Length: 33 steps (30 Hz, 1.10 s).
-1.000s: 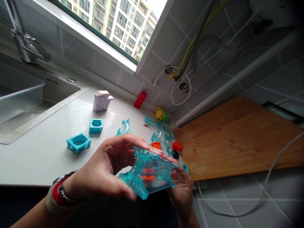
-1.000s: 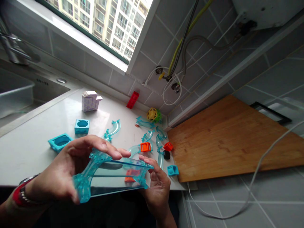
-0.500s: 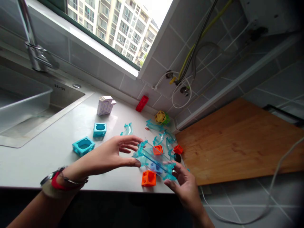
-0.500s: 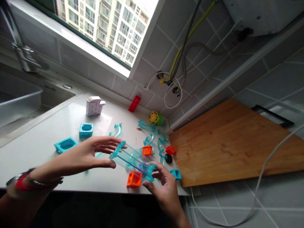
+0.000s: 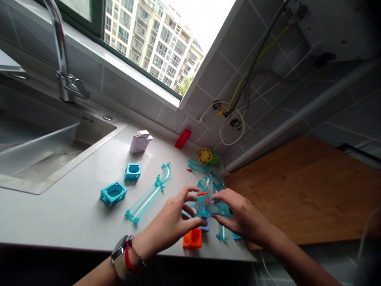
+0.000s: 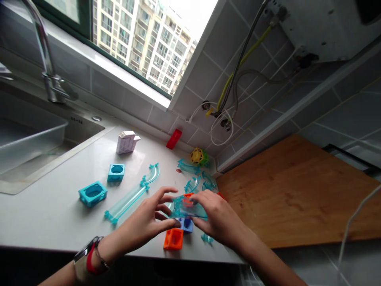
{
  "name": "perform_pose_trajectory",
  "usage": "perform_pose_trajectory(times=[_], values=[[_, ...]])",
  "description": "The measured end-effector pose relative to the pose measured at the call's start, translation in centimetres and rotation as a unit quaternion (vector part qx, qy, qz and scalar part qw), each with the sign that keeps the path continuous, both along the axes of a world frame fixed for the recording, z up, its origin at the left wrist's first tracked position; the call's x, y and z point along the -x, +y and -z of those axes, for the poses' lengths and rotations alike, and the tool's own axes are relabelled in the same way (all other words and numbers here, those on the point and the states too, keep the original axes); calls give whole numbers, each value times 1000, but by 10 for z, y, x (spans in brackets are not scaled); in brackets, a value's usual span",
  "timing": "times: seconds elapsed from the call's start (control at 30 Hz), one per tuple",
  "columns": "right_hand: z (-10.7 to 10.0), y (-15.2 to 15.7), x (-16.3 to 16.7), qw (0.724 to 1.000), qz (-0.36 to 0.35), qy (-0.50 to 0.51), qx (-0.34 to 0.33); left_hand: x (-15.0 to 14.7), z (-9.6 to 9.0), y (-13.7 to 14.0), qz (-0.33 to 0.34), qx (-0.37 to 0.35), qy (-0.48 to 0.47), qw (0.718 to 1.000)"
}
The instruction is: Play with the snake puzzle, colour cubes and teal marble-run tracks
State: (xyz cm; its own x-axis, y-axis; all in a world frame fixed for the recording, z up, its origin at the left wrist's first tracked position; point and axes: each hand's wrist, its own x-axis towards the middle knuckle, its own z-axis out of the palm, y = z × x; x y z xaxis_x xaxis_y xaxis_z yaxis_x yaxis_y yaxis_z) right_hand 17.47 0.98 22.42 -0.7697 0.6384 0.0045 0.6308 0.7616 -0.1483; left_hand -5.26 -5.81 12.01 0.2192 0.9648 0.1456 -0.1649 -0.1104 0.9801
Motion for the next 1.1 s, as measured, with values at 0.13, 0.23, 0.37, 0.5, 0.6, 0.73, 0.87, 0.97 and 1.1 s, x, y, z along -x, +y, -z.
perform_pose_trajectory(times=[0.13, 0.23, 0.37, 0.5, 0.6, 0.73, 0.87, 0.97, 1.1], values=[[-7, 85, 22, 999, 36, -9, -27, 6, 6, 5, -60, -3, 46, 997], [-7, 167, 43, 989, 113, -54, -83, 7, 11, 9, -25, -15, 71, 997], [8, 266, 74, 976, 166, -83, -110, 0, 26, 16, -11, -47, 103, 993], [42, 330, 98, 968, 199, -114, -98, -7, 43, 28, -25, -52, 125, 991], [69, 355, 105, 966, 207, -135, -83, -10, 50, 36, -17, -56, 130, 990], [96, 371, 104, 964, 203, -159, -71, -13, 56, 45, -15, -62, 122, 990], [113, 379, 101, 963, 193, -175, -66, -18, 64, 47, -17, -62, 118, 991], [122, 380, 101, 963, 186, -186, -64, -21, 67, 48, -22, -65, 116, 991], [132, 375, 107, 960, 185, -193, -78, -22, 69, 49, -29, -64, 112, 991]])
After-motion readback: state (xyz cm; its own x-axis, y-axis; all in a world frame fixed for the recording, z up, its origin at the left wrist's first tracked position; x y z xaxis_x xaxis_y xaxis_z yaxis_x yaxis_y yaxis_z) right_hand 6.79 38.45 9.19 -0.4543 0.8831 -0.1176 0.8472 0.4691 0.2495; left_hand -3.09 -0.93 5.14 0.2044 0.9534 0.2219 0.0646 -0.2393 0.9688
